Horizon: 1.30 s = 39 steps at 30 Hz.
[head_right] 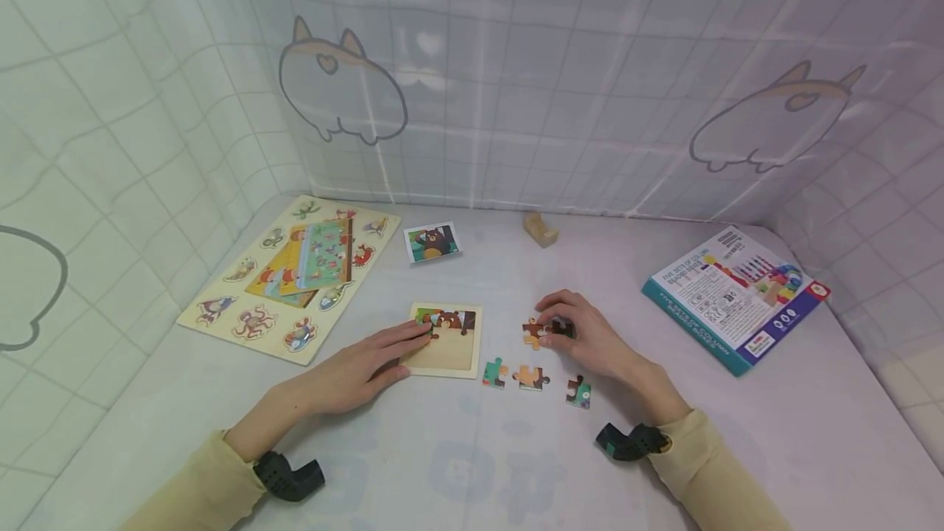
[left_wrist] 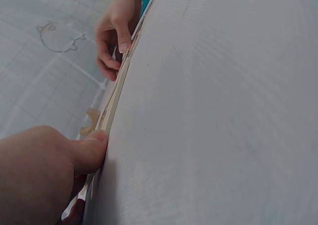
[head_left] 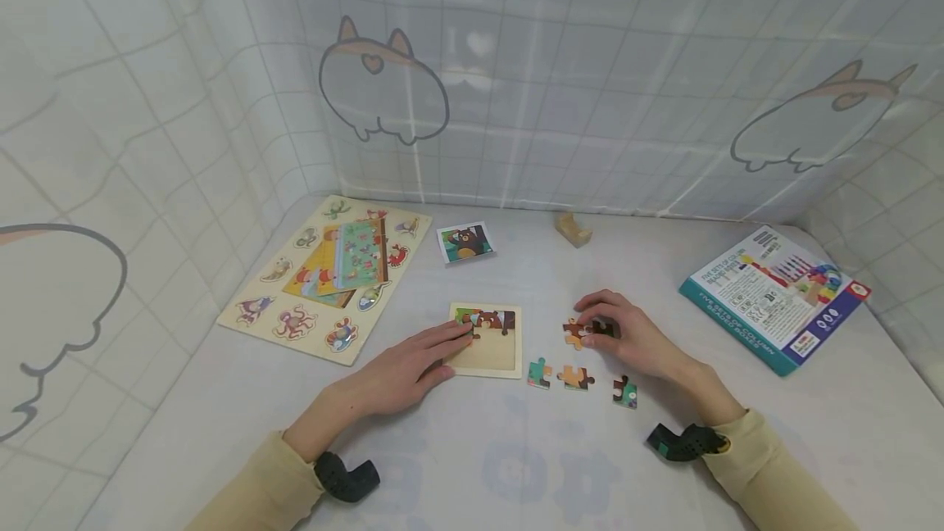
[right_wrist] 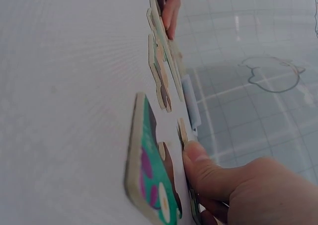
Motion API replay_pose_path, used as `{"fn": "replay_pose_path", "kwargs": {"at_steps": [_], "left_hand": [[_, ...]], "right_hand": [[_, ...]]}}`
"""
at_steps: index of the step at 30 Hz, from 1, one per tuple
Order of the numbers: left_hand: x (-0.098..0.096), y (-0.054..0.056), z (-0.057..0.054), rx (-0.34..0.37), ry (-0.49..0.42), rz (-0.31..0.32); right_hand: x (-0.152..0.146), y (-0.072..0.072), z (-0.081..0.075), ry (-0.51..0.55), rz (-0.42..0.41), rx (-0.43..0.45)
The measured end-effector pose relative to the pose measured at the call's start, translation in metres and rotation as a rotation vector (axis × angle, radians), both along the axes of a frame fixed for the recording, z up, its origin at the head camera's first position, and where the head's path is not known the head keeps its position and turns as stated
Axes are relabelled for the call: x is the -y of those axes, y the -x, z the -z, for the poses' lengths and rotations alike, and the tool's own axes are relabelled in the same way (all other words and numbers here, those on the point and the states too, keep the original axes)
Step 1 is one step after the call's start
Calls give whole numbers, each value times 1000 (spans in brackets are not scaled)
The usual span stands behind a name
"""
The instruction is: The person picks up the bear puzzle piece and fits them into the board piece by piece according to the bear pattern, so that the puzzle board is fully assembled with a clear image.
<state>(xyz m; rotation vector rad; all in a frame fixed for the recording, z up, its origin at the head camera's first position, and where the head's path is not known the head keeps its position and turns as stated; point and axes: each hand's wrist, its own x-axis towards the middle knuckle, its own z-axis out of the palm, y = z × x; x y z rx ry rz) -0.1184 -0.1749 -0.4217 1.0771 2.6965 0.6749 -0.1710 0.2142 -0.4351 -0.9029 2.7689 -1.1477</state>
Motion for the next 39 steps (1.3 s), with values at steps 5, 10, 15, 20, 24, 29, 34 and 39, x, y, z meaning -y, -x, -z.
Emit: {"fn": "replay_pose_path", "kwargs": {"at_steps": [5, 10, 15, 20, 24, 29, 34, 39], "left_hand": [[0, 0, -1, 0, -2, 1], [-1, 0, 0, 10, 6, -2], [-2, 0, -1, 10, 7, 1], [-1, 0, -3, 18, 1, -3], [-2, 0, -2, 17, 9, -6], [-1, 0, -1, 16, 11, -9], [-1, 1, 0, 16, 8, -9], [-1, 1, 1, 7, 6, -5]], "right_hand": [[0, 0, -1, -5, -1, 14], [0, -1, -3, -18, 10, 23], [5, -3, -7, -15, 16, -14], [17, -4, -14, 0, 41, -36], [30, -3, -16, 21, 60, -43], [48, -3, -16, 48, 39, -51], [66, -3, -15, 64, 15, -41], [82, -3, -15, 63, -7, -62]]}}
